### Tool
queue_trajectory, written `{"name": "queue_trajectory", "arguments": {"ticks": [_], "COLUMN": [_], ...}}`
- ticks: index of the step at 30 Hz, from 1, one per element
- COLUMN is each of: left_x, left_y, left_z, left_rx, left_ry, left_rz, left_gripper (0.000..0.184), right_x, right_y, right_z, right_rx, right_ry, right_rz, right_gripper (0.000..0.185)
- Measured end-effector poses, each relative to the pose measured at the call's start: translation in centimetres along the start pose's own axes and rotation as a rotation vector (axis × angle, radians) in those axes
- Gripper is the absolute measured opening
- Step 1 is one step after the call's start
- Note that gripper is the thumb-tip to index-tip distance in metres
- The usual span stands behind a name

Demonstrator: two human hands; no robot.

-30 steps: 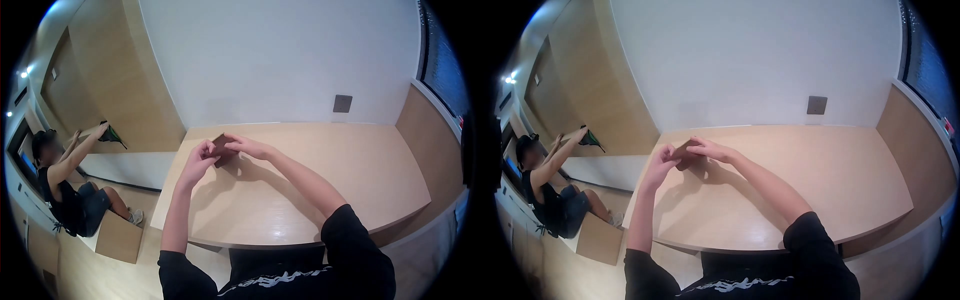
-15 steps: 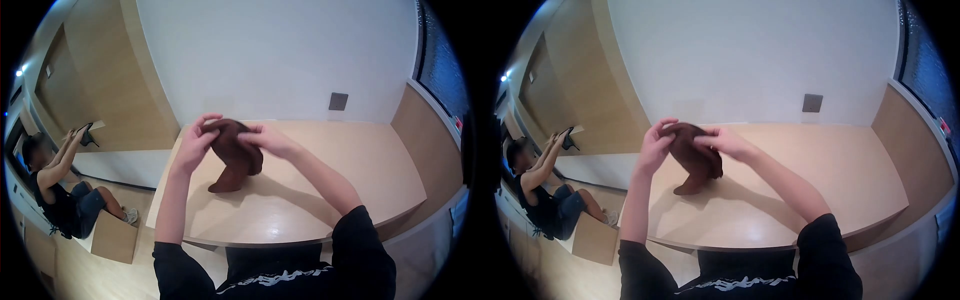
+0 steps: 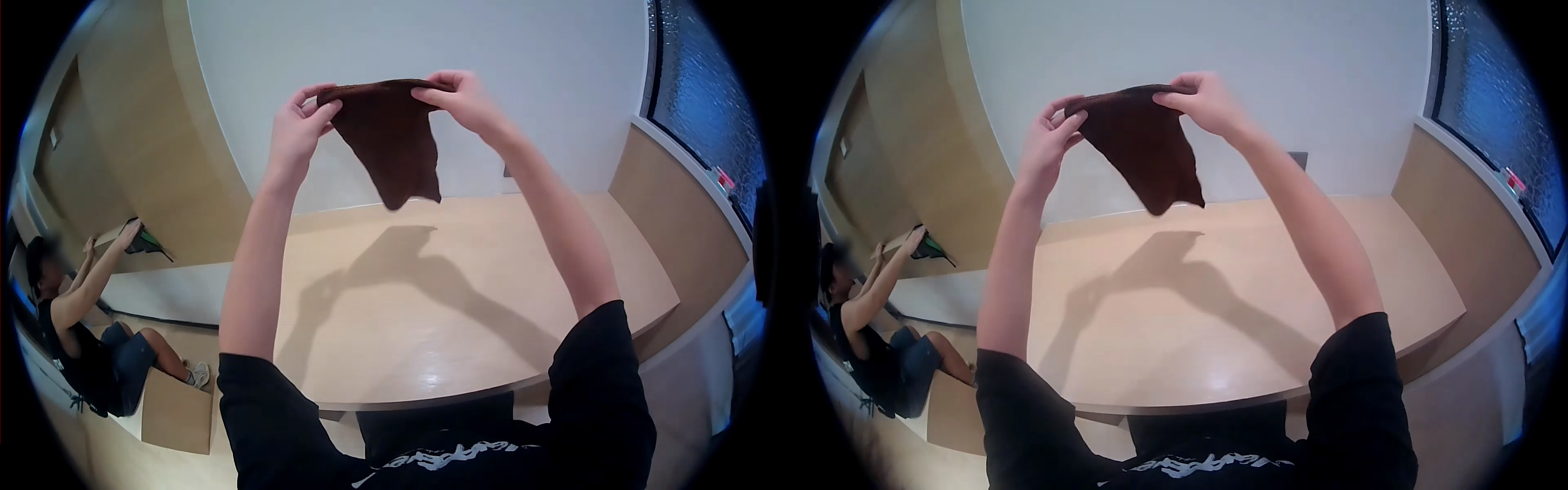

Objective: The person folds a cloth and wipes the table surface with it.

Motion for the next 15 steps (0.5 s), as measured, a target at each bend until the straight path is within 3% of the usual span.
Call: {"name": "queue_trajectory", "arguments": {"ticks": [1, 4, 5, 7, 8, 9, 11, 13, 15], "left_x": [0.4, 2.0, 2.7, 4.3, 5.5, 6.0, 6.5, 7.0, 7.1], "left_y": [1.1, 5.9, 8.2, 13.9, 17.1, 19.9, 24.1, 25.4, 24.7], "left_z": [0.0, 0.9, 1.7, 4.4, 4.6, 5.7, 6.7, 6.3, 7.7], "left_rx": [-0.004, 0.064, 0.058, -0.067, -0.17, -0.289, -0.458, -0.496, -0.495], "left_ry": [0.003, -0.029, -0.172, -0.236, 0.001, -0.017, -0.058, 0.001, 0.04], "left_rz": [0.004, 0.19, 0.258, 0.426, 0.499, 0.62, 0.764, 0.77, 0.682], "left_gripper": [0.03, 0.036, 0.038, 0.034, 0.036, 0.038, 0.034, 0.035, 0.035], "right_x": [-0.7, -1.0, -0.7, 0.0, 0.7, 1.6, 2.6, 3.7, 3.9], "right_y": [1.1, 6.5, 9.3, 15.0, 17.9, 20.4, 24.0, 26.1, 25.0], "right_z": [0.2, 0.3, 0.0, -0.7, -0.7, -0.7, -1.7, -2.0, -2.4], "right_rx": [0.006, -0.02, 0.012, -0.023, -0.008, 0.035, 0.045, 0.067, 0.071], "right_ry": [0.003, 0.092, 0.106, 0.275, 0.264, 0.216, 0.249, 0.309, 0.282], "right_rz": [-0.002, 0.296, 0.415, 0.606, 0.747, 0.842, 0.919, 1.044, 1.005], "right_gripper": [0.024, 0.021, 0.019, 0.018, 0.017, 0.017, 0.016, 0.017, 0.018]}}
Point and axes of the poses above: each hand's wrist, its own y-axis away from the middle knuckle, its own x-axis out of the palm, z = x × y, the point moved 6 cm from there along -y, towards the middle knuckle, and after that the axes turned 2 degrees about -z, right-handed, at the moved point
